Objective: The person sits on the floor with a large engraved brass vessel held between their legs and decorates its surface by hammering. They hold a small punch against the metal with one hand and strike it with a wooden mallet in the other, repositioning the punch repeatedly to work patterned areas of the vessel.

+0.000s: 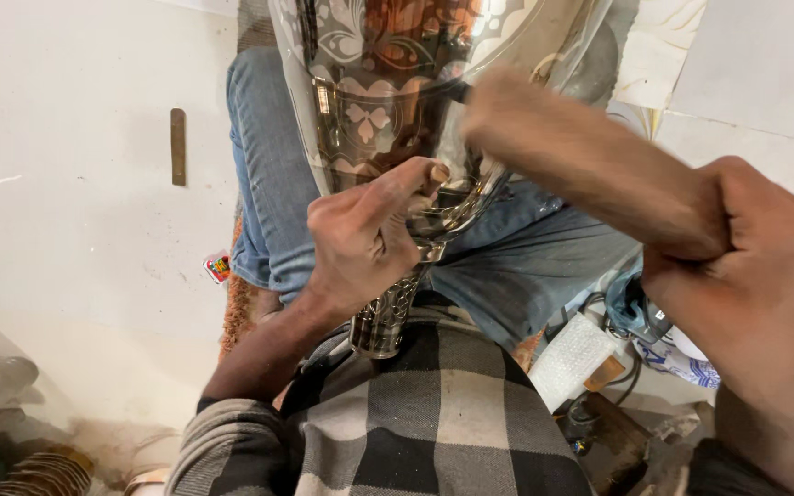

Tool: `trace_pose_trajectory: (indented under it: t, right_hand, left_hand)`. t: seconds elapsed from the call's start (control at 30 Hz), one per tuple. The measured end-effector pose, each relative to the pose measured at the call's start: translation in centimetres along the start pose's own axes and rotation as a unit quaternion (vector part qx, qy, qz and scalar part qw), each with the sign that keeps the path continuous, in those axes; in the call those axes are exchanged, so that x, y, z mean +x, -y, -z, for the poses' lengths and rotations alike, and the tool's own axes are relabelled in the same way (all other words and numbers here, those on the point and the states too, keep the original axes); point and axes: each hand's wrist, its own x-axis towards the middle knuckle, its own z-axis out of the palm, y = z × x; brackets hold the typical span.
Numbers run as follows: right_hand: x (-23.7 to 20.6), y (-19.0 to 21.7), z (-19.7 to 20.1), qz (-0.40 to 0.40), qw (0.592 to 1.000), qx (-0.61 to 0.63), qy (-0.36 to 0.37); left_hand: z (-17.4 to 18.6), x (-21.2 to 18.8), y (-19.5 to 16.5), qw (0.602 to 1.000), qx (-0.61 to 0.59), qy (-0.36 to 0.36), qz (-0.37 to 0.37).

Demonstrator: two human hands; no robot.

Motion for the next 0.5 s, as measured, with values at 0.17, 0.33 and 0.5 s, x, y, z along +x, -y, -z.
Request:
trace_pose_trajectory:
  t: [0.17, 0.33, 0.5]
  right_hand:
    - [-1.5, -4.3, -4.9, -0.023, 0.964, 0.264, -0.015]
    - [-6.2, -6.5, -11.3, 0.054, 0.959, 0.251, -0.122]
    - [-9.1, -6.6, -17.0, -0.114, 0.918, 0.365, -0.102]
  left_hand:
    - [0.7, 1.9, 0.4, 0.993, 0.001, 0.091, -0.075]
    - [2.4, 5.9, -0.1, 0.951, 0.000, 0.292, -0.098]
    - [2.0, 9.9, -1.0, 0.854, 0.079, 0.502, -0.109]
